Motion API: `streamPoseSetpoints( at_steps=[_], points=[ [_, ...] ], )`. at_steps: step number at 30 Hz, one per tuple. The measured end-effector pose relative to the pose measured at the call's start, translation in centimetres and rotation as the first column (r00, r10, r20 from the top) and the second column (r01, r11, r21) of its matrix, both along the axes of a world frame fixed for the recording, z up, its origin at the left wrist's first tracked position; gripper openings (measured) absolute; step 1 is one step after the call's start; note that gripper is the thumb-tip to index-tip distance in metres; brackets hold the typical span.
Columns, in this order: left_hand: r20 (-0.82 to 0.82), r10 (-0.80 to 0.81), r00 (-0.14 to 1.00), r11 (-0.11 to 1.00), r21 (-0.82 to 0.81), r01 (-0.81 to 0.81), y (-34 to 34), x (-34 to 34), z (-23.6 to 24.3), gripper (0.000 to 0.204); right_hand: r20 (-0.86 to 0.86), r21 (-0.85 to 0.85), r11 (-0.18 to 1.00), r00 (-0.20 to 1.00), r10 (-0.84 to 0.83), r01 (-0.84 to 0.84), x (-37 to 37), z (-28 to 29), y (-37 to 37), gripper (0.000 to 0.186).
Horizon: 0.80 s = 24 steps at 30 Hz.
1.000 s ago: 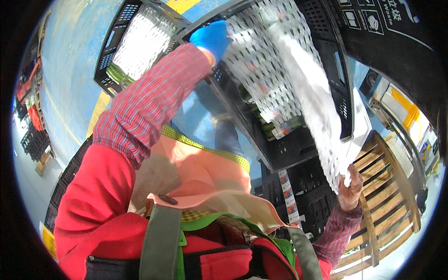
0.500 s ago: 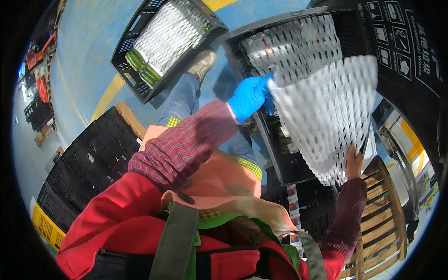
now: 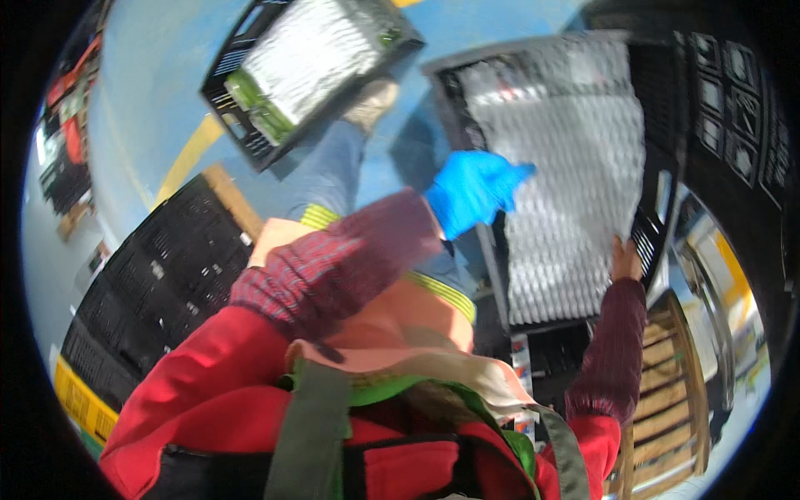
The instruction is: The person applies product labels to individually wrapped cucumbers in a black crate. They peel labels from a roll, place them on the plastic-wrapped cucumbers, and arrange the labeled items in the crate. The person also moves a white foam insert and repositions crates during the process.
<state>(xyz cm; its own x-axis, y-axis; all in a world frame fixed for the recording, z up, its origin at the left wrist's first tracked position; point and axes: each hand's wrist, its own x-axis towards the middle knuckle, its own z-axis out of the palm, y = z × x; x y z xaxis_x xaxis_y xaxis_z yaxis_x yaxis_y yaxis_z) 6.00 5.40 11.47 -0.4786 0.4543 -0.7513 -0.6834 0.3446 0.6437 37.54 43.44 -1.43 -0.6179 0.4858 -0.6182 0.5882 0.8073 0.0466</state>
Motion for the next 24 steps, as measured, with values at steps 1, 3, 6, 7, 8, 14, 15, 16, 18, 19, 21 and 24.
streamPoseSetpoints(
  at_steps=[1,3,6,7,8,14,15,16,18,19,21,24],
  points=[
    [-0.027,0.039,0.999,0.998,0.042,-0.037,-0.6,0.1,0.3,0.033,0.100,-0.002,1.000,0.995,0.008,-0.008,-0.1,-0.3,-0.2,0.052],
    [-0.022,0.076,0.997,0.997,-0.003,-0.076,-2.8,0.5,0.7,0.034,0.267,-0.005,1.000,0.963,0.025,-0.025,-0.3,-0.5,-0.7,0.049],
    [-0.100,0.211,0.972,0.975,-0.049,-0.216,-8.0,0.1,-1.0,0.029,0.142,0.134,0.991,0.989,-0.040,0.020,-0.7,-0.2,-2.1,0.075],
    [-0.293,0.262,0.920,0.956,-0.051,-0.289,-10.6,-0.6,-2.3,0.027,0.108,0.210,0.978,0.994,-0.032,0.008,-1.0,0.3,-2.5,0.073],
    [-0.433,0.308,0.847,0.924,-0.077,-0.375,-13.4,-1.4,-3.9,0.025,0.078,0.284,0.959,0.997,-0.001,-0.021,-1.4,0.8,-3.2,0.070],
    [-0.446,0.139,0.884,0.585,-0.684,-0.437,-36.1,-10.3,-14.8,0.039,-0.439,0.002,0.929,0.835,-0.333,0.371,-10.6,8.2,-12.5,0.038],
    [-0.419,0.299,0.858,0.534,-0.672,-0.514,-39.5,-11.6,-16.2,0.047,-0.544,-0.066,0.948,0.785,-0.295,0.310,-13.5,10.1,-15.5,0.032],
    [-0.413,0.379,0.828,0.504,-0.659,-0.559,-42.5,-12.6,-17.4,0.057,-0.608,-0.054,0.985,0.776,-0.165,0.166,-16.8,11.9,-18.5,0.026],
    [-0.339,0.047,0.940,0.364,-0.870,-0.332,-46.8,-14.8,-19.5,0.057,-0.733,-0.167,0.986,0.669,-0.122,-0.004,-23.4,14.7,-25.7,0.024],
    [-0.263,-0.220,0.940,0.369,-0.914,-0.170,-48.5,-15.9,-20.2,0.057,-0.786,-0.364,0.929,0.559,-0.266,-0.071,-26.9,14.7,-29.8,0.024],
    [-0.006,-0.654,0.757,0.224,-0.956,0.187,-51.3,-19.0,-21.5,0.057,-0.708,-0.642,0.731,0.547,-0.448,-0.232,-33.6,13.1,-37.5,0.025],
    [0.094,-0.971,0.221,0.011,-0.902,0.432,-53.7,-24.5,-24.7,0.068,-0.112,-0.979,0.203,0.773,-0.624,0.023,-42.1,5.0,-50.5,0.046]
  ],
)
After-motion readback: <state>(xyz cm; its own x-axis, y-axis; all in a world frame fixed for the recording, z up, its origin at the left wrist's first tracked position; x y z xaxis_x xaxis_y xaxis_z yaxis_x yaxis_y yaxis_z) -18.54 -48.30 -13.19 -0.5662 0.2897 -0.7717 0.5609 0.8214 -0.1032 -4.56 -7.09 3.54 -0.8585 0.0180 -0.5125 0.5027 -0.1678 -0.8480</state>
